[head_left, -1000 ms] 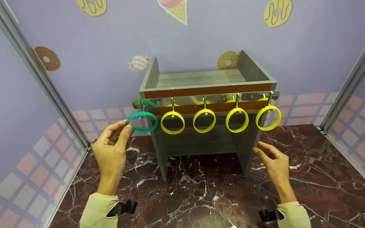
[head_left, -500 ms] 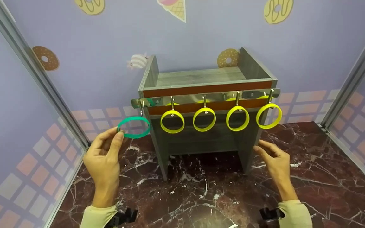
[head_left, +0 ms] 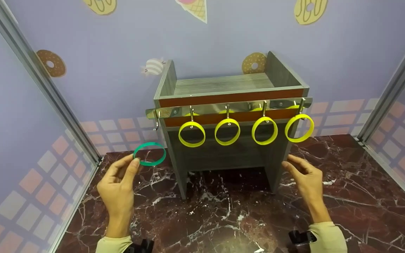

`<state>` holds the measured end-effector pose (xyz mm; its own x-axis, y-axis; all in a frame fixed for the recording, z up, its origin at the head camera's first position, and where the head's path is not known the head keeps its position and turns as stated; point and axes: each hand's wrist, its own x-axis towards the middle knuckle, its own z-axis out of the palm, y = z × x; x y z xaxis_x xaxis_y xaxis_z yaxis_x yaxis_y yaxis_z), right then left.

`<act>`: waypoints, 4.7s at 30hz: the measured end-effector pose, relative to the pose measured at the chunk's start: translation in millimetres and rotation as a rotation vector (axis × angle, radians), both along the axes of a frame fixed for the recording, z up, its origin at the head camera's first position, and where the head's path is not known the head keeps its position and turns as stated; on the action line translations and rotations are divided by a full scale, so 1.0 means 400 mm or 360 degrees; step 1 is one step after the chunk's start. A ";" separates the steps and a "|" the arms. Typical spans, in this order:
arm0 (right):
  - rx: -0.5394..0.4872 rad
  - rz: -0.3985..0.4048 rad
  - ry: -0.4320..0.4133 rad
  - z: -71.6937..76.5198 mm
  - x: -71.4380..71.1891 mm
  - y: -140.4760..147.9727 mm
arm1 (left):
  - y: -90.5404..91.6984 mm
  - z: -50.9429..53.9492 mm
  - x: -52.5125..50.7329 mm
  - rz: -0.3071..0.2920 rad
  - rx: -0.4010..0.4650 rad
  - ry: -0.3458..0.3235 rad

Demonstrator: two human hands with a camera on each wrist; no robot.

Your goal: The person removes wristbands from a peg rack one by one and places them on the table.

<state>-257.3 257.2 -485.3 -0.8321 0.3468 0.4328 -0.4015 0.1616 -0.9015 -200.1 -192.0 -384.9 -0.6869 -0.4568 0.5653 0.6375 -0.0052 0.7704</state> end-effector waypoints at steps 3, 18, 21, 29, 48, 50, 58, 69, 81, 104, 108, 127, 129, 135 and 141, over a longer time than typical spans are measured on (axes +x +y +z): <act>-0.0001 -0.0003 0.0001 0.001 0.001 0.000 | -0.005 -0.028 -0.004 0.0026 -0.0009 -0.0080; 0.0018 -0.0037 -0.0035 0.000 -0.001 -0.002 | -0.029 -0.152 -0.028 0.0095 -0.0041 -0.0441; 0.0018 -0.0030 -0.0020 0.004 -0.003 -0.002 | -0.032 -0.172 -0.033 0.0090 -0.0029 -0.0517; -0.0009 0.0003 -0.0033 0.006 0.004 -0.003 | -0.046 -0.225 -0.039 0.0114 -0.0133 -0.0735; 0.0009 -0.0007 -0.0054 0.006 0.005 0.001 | -0.061 -0.309 -0.048 0.0128 -0.0390 -0.0967; 0.0017 -0.0011 -0.0047 0.006 0.004 0.001 | -0.062 -0.316 -0.047 0.0107 -0.0416 -0.0993; -0.0027 -0.0003 -0.0040 0.005 0.003 -0.002 | -0.060 -0.339 -0.045 0.0015 -0.0424 -0.1130; -0.0020 -0.0007 -0.0041 0.004 -0.001 0.000 | -0.060 -0.362 -0.052 0.0068 -0.0553 -0.1252; 0.0006 -0.0011 -0.0005 0.003 0.001 -0.002 | -0.074 -0.367 -0.047 0.0064 -0.0679 -0.1324; 0.0007 -0.0006 -0.0020 0.004 0.000 0.003 | -0.078 -0.359 -0.055 0.0163 -0.0872 -0.1315; 0.0005 -0.0005 -0.0032 0.003 0.002 0.005 | -0.067 -0.321 -0.058 0.0213 -0.0944 -0.1251; 0.0018 -0.0009 -0.0027 -0.001 0.000 -0.003 | 0.060 -0.058 -0.034 0.0138 -0.0720 -0.0666; 0.0012 -0.0026 -0.0034 -0.003 0.001 -0.003 | 0.080 -0.031 -0.032 0.0083 -0.0667 -0.0578; 0.0006 -0.0050 -0.0108 -0.023 0.008 -0.005 | 0.137 0.022 -0.028 -0.0090 -0.0512 -0.0463; 0.0023 -0.0049 -0.0076 -0.019 0.011 -0.004 | 0.183 0.055 -0.065 -0.0244 -0.0356 -0.0395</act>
<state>-253.0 255.7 -493.0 -0.8410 0.3665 0.3981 -0.3527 0.1866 -0.9169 -226.1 -118.8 -362.7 -0.8667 -0.2216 0.4470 0.4358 0.0997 0.8945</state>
